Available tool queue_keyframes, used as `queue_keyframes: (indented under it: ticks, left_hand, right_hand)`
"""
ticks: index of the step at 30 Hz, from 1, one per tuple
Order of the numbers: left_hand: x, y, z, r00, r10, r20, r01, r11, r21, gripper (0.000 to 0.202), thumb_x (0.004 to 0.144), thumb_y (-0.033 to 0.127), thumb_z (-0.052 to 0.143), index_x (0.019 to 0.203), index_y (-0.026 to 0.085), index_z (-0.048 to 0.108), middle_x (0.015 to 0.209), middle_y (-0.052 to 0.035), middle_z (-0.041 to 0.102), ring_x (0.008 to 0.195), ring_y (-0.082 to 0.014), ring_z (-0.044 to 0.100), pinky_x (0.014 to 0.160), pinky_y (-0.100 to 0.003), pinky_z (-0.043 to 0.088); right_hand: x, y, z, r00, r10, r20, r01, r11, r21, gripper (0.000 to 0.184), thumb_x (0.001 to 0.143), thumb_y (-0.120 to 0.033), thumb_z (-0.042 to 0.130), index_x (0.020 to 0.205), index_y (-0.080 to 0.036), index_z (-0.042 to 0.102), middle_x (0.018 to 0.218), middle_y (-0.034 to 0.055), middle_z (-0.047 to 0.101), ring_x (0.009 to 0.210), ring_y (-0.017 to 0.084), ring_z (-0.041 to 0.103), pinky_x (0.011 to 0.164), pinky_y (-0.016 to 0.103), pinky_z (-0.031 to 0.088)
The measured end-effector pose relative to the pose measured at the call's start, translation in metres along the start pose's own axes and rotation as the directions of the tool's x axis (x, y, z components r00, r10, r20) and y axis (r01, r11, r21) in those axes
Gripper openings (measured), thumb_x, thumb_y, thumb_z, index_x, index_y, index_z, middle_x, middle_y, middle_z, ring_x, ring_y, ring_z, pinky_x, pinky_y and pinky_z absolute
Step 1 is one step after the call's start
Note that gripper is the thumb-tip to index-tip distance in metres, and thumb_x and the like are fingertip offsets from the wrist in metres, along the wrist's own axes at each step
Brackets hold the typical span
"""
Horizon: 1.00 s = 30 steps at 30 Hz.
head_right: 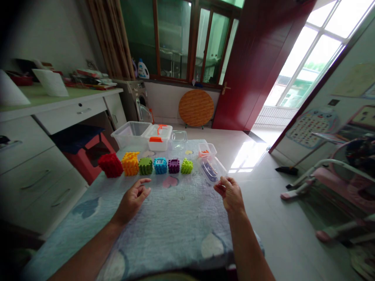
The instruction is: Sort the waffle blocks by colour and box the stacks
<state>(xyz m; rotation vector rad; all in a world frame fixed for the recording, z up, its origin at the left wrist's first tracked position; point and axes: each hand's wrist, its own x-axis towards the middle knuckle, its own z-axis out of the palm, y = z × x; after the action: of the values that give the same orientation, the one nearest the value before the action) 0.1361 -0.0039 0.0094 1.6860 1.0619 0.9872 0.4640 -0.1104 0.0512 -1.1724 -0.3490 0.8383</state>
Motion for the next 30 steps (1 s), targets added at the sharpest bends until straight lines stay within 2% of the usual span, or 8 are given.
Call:
queue_keyframes:
  ticks: [5,12,23,27,30]
  left_hand:
    - [0.0,0.001,-0.001,1.0,0.004,-0.003,-0.004,1.0,0.003,0.04,0.086,0.043,0.054,0.116,0.017,0.052,0.058,0.0098,0.035,0.052,-0.0114,0.038,0.054,-0.023,0.032]
    - [0.0,0.003,-0.001,1.0,-0.004,-0.006,0.004,1.0,0.003,0.041,0.083,0.041,0.056,0.115,0.017,0.055,0.057,0.0093,0.037,0.052,-0.0116,0.039,0.054,-0.023,0.033]
    - [-0.001,0.002,-0.001,1.0,-0.007,-0.001,0.007,1.0,0.018,0.039,0.083,0.042,0.056,0.112,0.017,0.057,0.058,0.0082,0.039,0.053,-0.0123,0.042,0.054,-0.023,0.034]
    - [0.0,0.001,-0.001,1.0,-0.005,-0.014,0.005,1.0,0.009,0.037,0.081,0.042,0.057,0.109,0.018,0.058,0.058,0.0082,0.039,0.053,-0.0122,0.041,0.054,-0.023,0.034]
    - [0.0,0.0,-0.001,1.0,-0.011,-0.009,0.011,1.0,0.009,0.036,0.082,0.042,0.057,0.109,0.018,0.058,0.059,0.0081,0.038,0.053,-0.0118,0.04,0.054,-0.023,0.034]
  right_hand:
    - [0.02,0.011,0.008,0.993,-0.072,-0.092,0.073,0.997,0.014,0.042,0.057,-0.037,0.086,0.075,-0.02,0.052,0.061,-0.006,0.061,0.055,0.011,0.062,0.055,0.024,0.059]
    - [0.034,0.027,0.014,0.984,-0.045,-0.174,0.047,0.999,0.006,0.044,0.058,-0.037,0.085,0.072,-0.02,0.048,0.059,-0.0059,0.06,0.05,0.009,0.06,0.052,0.023,0.058]
    - [0.043,0.027,0.02,0.986,-0.029,-0.165,0.029,1.0,-0.003,0.045,0.057,-0.039,0.086,0.072,-0.019,0.049,0.061,-0.0049,0.06,0.052,0.01,0.061,0.053,0.024,0.058]
    - [0.042,0.023,0.011,0.987,-0.033,-0.158,0.017,0.995,-0.099,0.043,0.058,-0.043,0.082,0.077,-0.019,0.052,0.068,-0.0031,0.06,0.055,0.011,0.06,0.05,0.023,0.053]
    - [0.043,0.012,0.001,0.939,-0.183,-0.292,0.107,0.961,-0.257,0.042,0.061,-0.045,0.076,0.085,-0.019,0.055,0.076,-0.0028,0.058,0.06,0.01,0.057,0.046,0.02,0.046]
